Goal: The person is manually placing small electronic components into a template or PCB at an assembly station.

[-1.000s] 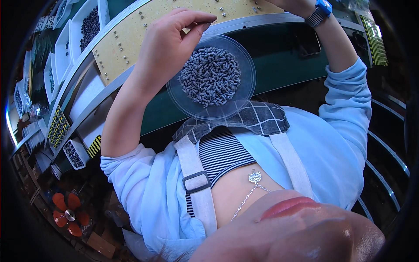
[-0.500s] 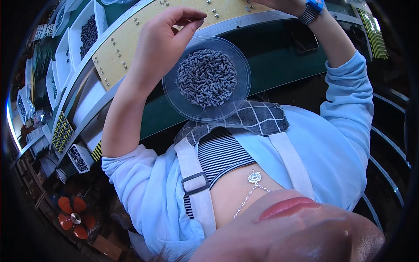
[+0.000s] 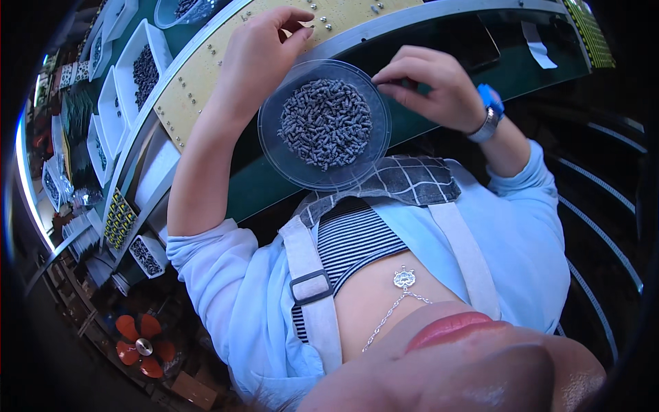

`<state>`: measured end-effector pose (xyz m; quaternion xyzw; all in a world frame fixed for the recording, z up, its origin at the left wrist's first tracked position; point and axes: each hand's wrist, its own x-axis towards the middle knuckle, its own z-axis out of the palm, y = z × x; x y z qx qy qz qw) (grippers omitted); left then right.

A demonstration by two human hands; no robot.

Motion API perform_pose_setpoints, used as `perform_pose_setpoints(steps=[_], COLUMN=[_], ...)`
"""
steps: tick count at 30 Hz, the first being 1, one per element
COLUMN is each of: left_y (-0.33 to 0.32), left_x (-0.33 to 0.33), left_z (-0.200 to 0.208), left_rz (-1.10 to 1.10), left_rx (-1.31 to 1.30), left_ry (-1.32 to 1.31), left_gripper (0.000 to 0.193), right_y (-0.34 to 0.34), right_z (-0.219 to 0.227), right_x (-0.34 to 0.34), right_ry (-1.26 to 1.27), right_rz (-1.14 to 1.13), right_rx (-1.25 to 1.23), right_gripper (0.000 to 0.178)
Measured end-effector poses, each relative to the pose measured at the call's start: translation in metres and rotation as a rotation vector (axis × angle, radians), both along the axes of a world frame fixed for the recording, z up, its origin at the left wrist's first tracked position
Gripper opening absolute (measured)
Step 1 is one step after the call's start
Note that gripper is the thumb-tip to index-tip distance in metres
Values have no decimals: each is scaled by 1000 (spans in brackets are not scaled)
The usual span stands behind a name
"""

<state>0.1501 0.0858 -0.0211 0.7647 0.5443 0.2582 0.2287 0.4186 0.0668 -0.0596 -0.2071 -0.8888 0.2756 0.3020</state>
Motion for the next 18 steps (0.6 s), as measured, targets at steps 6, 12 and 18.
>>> perform_pose_setpoints(steps=[6,12,18], left_y=[6,4,2], left_x=[3,4,12], left_z=[-8,-6,2], left_rz=[11,7,-60], left_rx=[-46,-59,-2], left_ry=[48,56,175], left_gripper=[20,21,18], right_y=[-44,-50,-54], right_z=[-49,-56,-60], right_x=[11,7,8], right_ry=[266,193,188], right_rz=[-282,-308,-330], right_rx=[-373,-286,-149], right_gripper=[17,16,15])
